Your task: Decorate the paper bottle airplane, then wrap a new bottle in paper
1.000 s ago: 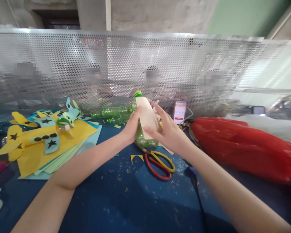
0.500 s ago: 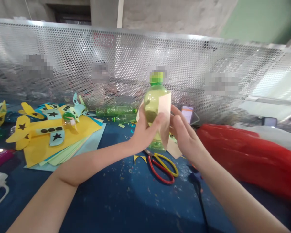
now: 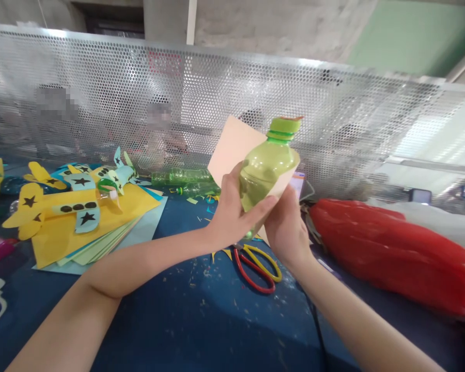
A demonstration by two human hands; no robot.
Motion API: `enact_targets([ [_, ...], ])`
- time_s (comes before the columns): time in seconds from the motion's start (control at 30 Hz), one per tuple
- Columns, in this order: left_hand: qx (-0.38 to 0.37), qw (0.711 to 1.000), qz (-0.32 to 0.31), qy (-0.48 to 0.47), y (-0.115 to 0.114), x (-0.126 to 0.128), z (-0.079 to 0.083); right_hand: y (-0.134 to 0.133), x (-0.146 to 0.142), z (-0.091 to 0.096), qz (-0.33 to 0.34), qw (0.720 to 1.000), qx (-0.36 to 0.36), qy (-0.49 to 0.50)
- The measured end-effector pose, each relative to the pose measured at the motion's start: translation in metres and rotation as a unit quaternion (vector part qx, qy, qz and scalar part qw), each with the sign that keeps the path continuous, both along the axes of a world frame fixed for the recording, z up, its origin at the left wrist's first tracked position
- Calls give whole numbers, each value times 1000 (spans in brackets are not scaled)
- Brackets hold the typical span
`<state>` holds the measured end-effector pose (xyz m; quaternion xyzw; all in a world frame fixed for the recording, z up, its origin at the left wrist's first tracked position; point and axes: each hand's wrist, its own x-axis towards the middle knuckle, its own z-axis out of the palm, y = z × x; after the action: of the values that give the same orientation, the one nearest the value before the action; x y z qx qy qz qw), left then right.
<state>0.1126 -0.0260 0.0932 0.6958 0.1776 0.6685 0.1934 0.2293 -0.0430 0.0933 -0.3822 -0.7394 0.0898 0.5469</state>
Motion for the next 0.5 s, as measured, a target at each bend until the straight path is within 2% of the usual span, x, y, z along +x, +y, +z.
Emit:
enact_targets([
  [0.07,-4,1000,-13,1,1,0,0,0,3,1,-17,1000,-5,25],
  [0.17,-8,999,-35,4,2,0,0,-2,4,2,-38,999,13,10],
  [0.27,-4,1000,-28,8,4,-2,-2,-3,3,0,-55,998,17,-2],
  [0.5,14,1000,-2,10,7,-5,-1,-6,-1,-1,-20,999,-19,21],
])
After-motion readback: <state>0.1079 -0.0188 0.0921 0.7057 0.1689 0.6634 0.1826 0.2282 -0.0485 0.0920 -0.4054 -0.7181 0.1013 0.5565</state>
